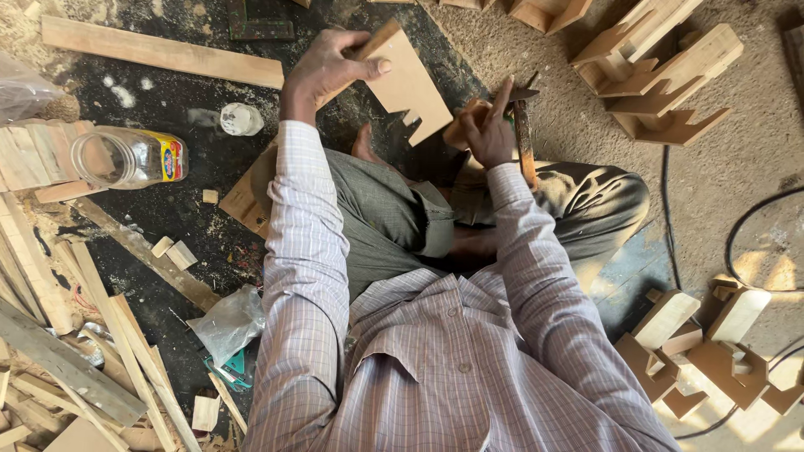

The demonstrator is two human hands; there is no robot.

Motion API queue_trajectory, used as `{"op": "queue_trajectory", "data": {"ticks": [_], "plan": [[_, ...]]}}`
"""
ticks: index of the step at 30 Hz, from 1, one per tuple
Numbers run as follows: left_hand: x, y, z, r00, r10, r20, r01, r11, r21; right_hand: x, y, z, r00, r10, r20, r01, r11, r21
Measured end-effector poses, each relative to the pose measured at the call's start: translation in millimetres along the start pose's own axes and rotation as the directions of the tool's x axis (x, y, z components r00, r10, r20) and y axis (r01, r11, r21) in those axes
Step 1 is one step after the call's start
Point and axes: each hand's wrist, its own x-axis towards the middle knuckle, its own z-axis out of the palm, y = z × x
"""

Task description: The person sits on the floor and assembles small wooden frames by hand. They apply glue to joints, align pieces, and use a hammer to drive nails into the wood. Completed frames are set aside on the floor.

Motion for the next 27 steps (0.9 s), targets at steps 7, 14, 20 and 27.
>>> {"op": "queue_trajectory", "data": {"ticks": [7,14,20,27], "plan": [[41.8,0.3,39.6,0.982,-0.064,0.18,0.02,0.972,0.235,-8.0,-1.7,-12.1,0.993,-0.053,-0.108,0.03,0.978,-0.208],[52.1,-11.6,62.1,0.995,0.068,0.066,-0.085,0.953,0.291,-43.1,17.5,-23.9,0.91,-0.337,-0.241,0.188,0.855,-0.483],[26.9,-2.0,46.4,0.886,0.436,-0.159,-0.349,0.852,0.391,-45.1,62.6,-36.0,0.978,0.179,-0.106,-0.205,0.747,-0.632],[-163.3,-50.4,-34.9,0.667,0.351,-0.657,-0.327,0.93,0.165,-44.1,110.3,-45.4,0.977,-0.09,-0.192,0.083,0.996,-0.042]]}}
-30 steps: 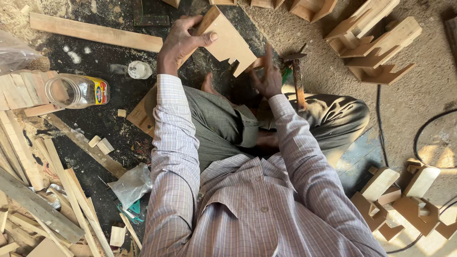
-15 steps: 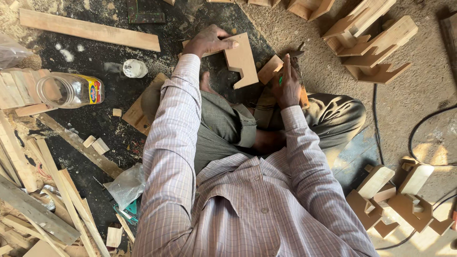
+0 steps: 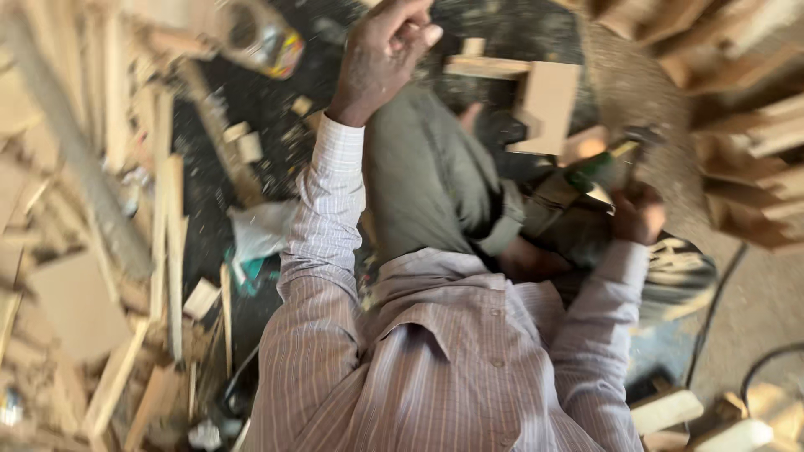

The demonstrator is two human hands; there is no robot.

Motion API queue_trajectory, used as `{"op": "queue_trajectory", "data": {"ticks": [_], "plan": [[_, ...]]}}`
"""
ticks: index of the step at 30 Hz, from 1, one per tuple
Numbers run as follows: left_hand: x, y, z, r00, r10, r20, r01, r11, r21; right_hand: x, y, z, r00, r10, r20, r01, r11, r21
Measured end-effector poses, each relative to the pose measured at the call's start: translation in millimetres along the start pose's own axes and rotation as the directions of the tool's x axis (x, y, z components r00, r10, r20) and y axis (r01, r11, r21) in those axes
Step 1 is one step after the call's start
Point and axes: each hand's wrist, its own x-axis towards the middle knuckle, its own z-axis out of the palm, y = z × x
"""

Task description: The person sits on the floor and assembles small wooden frames by hand. They apply glue to joints, align pieces, and use a hammer to drive nails into the wood. Completed frames are set aside on the floor.

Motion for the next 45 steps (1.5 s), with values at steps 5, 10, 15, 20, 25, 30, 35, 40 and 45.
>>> {"op": "queue_trajectory", "data": {"ticks": [5,10,15,20,25,30,35,40,45], "plan": [[-128.0,-55.4,-101.7,0.933,-0.218,-0.286,0.339,0.799,0.496,-35.5,-18.4,-31.8,0.946,0.172,0.273,-0.304,0.763,0.571],[-247.1,-117.3,-112.6,0.65,-0.66,-0.377,0.754,0.496,0.431,-64.1,-40.5,-34.9,0.918,0.196,0.344,-0.387,0.626,0.677],[-290.1,-136.5,-90.9,0.665,-0.642,-0.381,0.718,0.409,0.563,-68.4,-38.3,-29.8,0.93,0.124,0.347,-0.335,0.676,0.656],[-299.8,-132.5,-97.6,0.589,-0.62,-0.519,0.741,0.158,0.653,-72.5,-40.8,-32.3,0.93,0.084,0.357,-0.297,0.744,0.599],[-295.5,-120.9,-115.1,0.323,-0.865,-0.385,0.885,0.133,0.446,-72.6,-37.9,-29.0,0.934,0.064,0.352,-0.275,0.757,0.593],[-291.2,-123.5,-96.1,0.347,-0.799,-0.491,0.883,0.102,0.458,-68.3,-9.1,-24.1,0.935,0.099,0.34,-0.288,0.771,0.568],[-289.6,-137.6,-80.8,0.572,-0.785,-0.238,0.655,0.263,0.708,-60.2,18.1,-11.8,0.903,0.233,0.361,-0.418,0.664,0.619],[-266.4,-123.9,-62.8,0.657,-0.67,-0.345,0.707,0.39,0.59,-67.6,0.8,-21.2,0.924,0.241,0.298,-0.372,0.751,0.546],[-182.1,-39.7,-54.1,0.874,-0.328,-0.358,0.384,0.919,0.096,-66.8,-39.5,-30.3,0.922,0.255,0.292,-0.374,0.781,0.5]]}}
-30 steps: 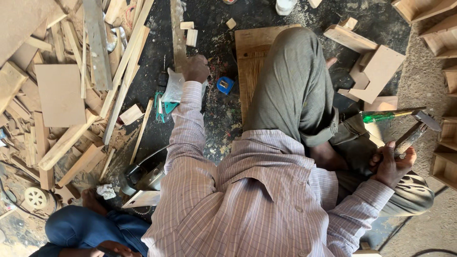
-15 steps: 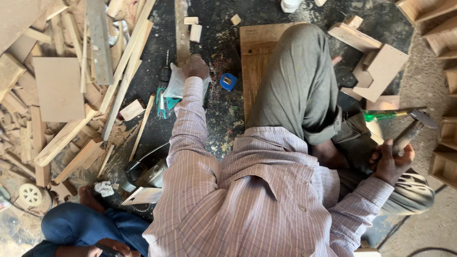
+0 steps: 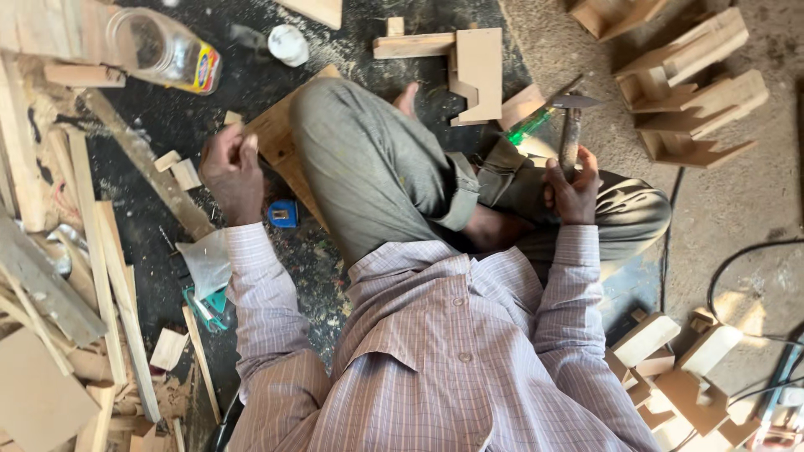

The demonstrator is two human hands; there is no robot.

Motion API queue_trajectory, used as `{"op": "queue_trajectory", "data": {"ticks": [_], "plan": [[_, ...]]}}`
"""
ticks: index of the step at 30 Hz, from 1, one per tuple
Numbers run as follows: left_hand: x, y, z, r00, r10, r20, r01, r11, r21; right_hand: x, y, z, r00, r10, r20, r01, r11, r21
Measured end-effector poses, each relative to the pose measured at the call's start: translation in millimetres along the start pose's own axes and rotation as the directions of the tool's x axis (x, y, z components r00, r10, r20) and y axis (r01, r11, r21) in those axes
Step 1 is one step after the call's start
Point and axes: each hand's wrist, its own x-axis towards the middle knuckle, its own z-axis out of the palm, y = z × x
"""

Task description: The person sits on the floor and assembles small wooden frames by hand. They apply glue to joints, align pieces, and use a hammer to drive nails into the wood. Completed frames are set aside on the floor.

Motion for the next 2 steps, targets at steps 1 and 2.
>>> {"op": "queue_trajectory", "data": {"ticks": [1,2], "plan": [[10.7,34.3,7.5,0.991,0.131,-0.016,-0.131,0.991,-0.02,-1.2,-5.8,1.9,1.0,0.01,-0.003,-0.01,1.0,-0.011],[19.3,72.1,18.3,0.965,0.259,-0.033,-0.26,0.965,-0.038,-1.9,-11.6,4.0,1.0,0.019,-0.005,-0.019,1.0,-0.022]]}}
